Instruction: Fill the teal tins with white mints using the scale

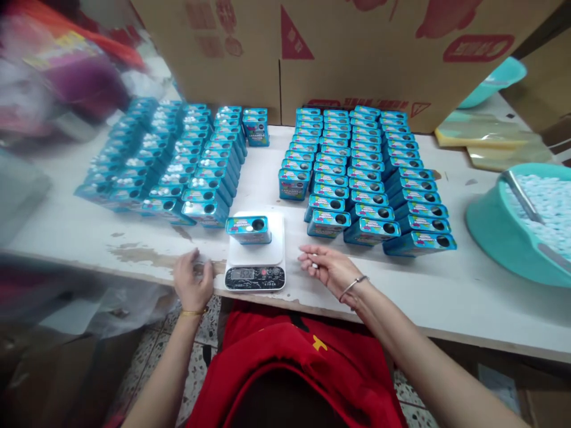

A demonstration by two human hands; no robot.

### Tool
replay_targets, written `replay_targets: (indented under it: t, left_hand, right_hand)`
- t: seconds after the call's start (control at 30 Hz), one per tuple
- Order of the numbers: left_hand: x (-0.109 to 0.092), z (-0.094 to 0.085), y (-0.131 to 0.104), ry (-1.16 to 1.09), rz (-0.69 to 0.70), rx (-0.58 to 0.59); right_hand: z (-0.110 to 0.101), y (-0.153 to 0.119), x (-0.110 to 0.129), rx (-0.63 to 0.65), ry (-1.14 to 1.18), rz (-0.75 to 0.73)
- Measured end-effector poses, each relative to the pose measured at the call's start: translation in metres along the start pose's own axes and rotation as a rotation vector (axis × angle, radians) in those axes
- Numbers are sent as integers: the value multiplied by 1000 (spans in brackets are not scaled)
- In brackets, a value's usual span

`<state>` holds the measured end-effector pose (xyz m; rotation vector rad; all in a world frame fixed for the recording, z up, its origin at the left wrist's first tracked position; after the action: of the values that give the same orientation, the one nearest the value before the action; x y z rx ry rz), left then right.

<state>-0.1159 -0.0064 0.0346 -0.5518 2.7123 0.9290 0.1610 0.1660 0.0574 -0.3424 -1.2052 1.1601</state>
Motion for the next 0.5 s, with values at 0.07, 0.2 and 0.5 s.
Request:
replay_targets:
  t: [0.07, 0.2, 0.5]
  left_hand:
    - [-2, -2, 1, -26, 11, -7]
    - [-20, -17, 12, -102, 66, -59]
    - [-112, -48, 65, -115, 473, 3]
  right_hand:
    - [-19, 5, -27, -56, 40, 39]
    - [-33, 8, -54, -86, 84, 20]
    - [-33, 9, -53, -54, 103, -58]
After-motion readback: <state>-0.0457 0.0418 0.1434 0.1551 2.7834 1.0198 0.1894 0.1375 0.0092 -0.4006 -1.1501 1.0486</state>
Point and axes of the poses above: each hand's wrist, its own y-axis towards the middle knuckle, its own z-axis out of the palm, x = y × z, the point moved 6 cm from there along y, towards the middle knuckle, and after that the axes turned 10 degrees about z, right-handed, at the moved point
